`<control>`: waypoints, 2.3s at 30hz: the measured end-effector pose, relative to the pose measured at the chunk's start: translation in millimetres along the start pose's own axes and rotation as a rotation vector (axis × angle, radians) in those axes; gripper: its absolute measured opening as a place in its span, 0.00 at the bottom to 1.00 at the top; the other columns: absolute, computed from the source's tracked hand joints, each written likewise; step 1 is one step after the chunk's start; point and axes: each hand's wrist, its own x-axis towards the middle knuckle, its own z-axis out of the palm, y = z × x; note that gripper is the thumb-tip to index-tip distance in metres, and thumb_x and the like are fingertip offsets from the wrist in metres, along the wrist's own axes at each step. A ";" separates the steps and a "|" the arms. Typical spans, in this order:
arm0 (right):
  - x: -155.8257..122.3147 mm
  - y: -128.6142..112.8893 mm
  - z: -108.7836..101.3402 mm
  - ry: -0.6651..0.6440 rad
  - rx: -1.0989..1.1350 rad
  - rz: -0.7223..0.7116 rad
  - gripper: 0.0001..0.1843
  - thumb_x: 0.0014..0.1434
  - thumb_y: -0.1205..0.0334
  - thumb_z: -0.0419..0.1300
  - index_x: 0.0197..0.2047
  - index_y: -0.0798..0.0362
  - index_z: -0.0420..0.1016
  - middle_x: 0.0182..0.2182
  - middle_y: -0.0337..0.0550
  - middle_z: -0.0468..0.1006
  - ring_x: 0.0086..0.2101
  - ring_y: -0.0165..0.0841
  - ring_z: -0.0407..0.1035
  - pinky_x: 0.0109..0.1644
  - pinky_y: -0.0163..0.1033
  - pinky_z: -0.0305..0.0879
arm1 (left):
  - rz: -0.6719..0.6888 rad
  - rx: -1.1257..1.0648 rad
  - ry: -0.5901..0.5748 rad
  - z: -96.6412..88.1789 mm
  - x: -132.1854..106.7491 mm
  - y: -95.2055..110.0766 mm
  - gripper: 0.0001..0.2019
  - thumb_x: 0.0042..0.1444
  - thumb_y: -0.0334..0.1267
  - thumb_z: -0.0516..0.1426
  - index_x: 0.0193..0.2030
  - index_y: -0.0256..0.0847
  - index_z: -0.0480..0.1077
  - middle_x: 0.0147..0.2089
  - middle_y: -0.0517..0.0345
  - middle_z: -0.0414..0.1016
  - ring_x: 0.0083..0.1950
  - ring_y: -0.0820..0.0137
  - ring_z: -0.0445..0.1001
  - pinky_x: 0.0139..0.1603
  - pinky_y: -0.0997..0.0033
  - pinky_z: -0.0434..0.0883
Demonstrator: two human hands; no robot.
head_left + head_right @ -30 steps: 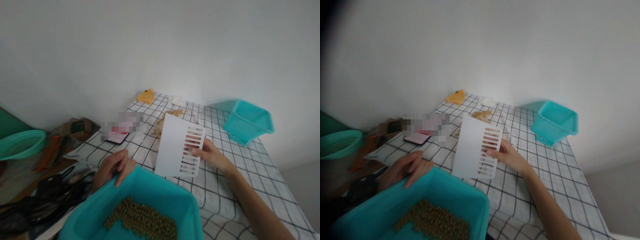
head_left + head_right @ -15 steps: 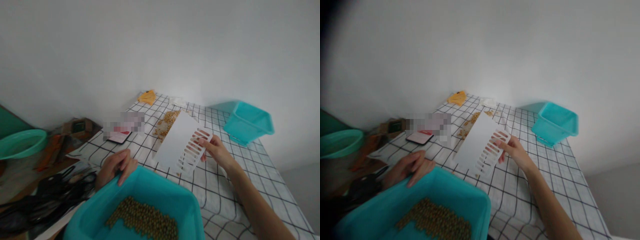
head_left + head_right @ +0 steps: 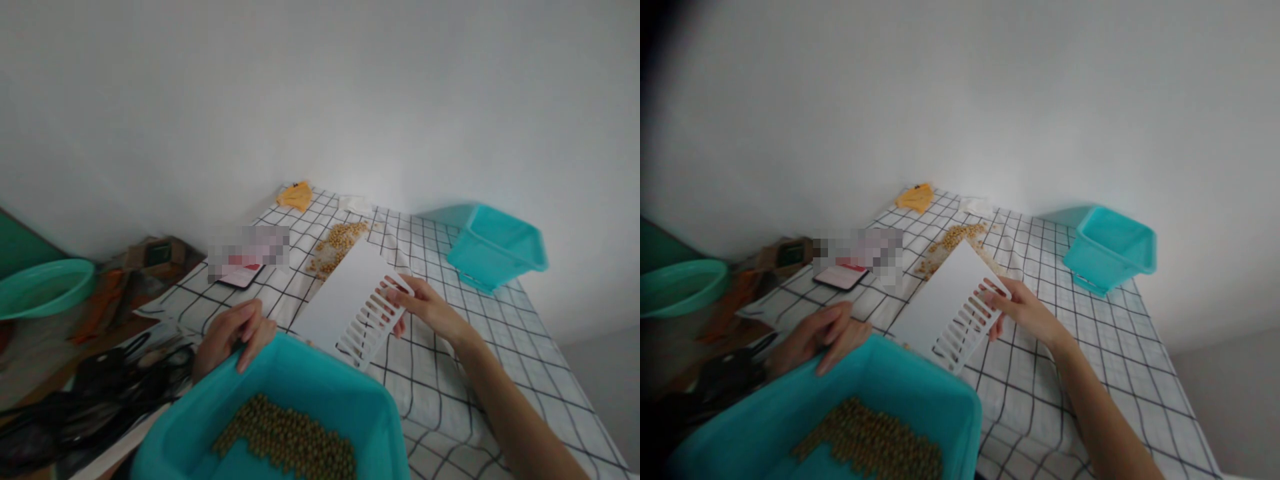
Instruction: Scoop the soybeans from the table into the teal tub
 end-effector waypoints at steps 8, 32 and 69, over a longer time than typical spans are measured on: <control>-3.2 -5.8 -3.9 0.051 -0.045 0.019 0.14 0.67 0.54 0.61 0.33 0.54 0.71 0.21 0.36 0.77 0.16 0.27 0.71 0.18 0.28 0.67 | 0.045 -0.029 0.001 -0.4 0.9 -5.1 0.19 0.65 0.42 0.57 0.21 0.44 0.68 0.09 0.66 0.61 0.16 0.71 0.46 0.25 0.69 0.58; -6.2 9.5 -16.9 -0.007 0.098 0.087 0.13 0.62 0.56 0.66 0.31 0.54 0.70 0.22 0.37 0.76 0.18 0.26 0.70 0.19 0.29 0.67 | 0.045 0.033 0.020 -1.2 1.2 -4.7 0.20 0.65 0.44 0.57 0.21 0.44 0.63 0.09 0.66 0.59 0.17 0.71 0.47 0.24 0.70 0.59; -9.0 7.1 -24.4 0.195 0.237 0.017 0.15 0.57 0.50 0.68 0.32 0.53 0.73 0.19 0.34 0.71 0.15 0.27 0.64 0.15 0.30 0.62 | -0.079 0.063 -0.148 -15.7 3.7 8.7 0.19 0.65 0.47 0.60 0.23 0.44 0.71 0.13 0.62 0.69 0.19 0.69 0.60 0.30 0.69 0.66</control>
